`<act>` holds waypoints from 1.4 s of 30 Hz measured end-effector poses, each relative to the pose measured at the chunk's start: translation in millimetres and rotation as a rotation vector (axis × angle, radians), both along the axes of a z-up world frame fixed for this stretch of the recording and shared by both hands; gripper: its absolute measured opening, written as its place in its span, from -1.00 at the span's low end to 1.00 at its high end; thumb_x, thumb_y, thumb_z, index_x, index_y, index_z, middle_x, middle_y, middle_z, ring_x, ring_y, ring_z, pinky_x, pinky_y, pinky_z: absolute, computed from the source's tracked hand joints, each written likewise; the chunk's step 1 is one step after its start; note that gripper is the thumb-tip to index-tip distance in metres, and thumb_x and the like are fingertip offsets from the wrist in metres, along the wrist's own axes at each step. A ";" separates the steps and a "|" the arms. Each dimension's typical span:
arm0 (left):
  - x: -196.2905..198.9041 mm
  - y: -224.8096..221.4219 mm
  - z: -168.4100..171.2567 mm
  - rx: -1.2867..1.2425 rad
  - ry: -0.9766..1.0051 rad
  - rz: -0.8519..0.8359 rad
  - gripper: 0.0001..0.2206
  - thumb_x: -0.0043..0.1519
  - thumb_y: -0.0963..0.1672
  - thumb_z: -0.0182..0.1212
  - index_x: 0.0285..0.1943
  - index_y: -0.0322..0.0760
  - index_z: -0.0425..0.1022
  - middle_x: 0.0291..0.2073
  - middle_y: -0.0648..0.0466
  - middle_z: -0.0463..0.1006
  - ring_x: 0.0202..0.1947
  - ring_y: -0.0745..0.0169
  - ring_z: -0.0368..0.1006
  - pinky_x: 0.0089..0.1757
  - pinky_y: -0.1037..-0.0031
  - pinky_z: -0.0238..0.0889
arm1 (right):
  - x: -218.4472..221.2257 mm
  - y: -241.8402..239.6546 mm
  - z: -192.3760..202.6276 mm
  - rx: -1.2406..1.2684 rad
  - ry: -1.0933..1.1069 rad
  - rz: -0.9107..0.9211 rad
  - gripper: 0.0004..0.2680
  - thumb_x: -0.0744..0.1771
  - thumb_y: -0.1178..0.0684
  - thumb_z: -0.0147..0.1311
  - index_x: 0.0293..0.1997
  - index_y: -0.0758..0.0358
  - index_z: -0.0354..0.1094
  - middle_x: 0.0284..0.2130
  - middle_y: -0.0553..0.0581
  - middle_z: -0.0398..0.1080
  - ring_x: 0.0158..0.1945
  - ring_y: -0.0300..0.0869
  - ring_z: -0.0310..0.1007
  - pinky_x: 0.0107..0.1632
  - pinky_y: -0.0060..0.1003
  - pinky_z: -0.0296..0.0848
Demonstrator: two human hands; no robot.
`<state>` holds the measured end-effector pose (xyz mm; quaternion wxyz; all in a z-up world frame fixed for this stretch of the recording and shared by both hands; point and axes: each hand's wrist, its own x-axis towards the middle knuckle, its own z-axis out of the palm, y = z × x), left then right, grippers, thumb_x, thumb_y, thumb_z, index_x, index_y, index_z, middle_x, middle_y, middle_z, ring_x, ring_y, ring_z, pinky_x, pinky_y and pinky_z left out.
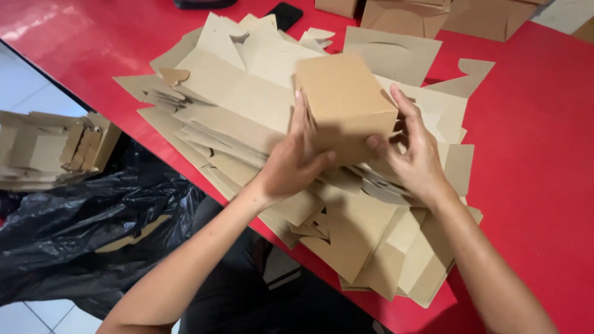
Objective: Folding flat cardboard templates into small boxes and stacking them on a table.
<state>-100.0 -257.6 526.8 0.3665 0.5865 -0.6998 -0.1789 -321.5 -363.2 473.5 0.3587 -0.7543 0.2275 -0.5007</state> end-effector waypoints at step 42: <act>147.3 85.1 -30.7 -0.147 1.130 0.874 -0.31 0.04 0.02 0.32 0.33 -0.29 0.20 -0.04 0.06 0.36 -0.02 0.36 0.37 -0.09 0.53 0.33 | -112.9 -5.7 -130.5 0.606 0.154 -0.616 -0.78 0.51 -0.09 0.19 -0.13 0.23 0.36 -0.18 0.12 0.46 -0.12 -0.21 0.41 -0.20 -0.26 0.32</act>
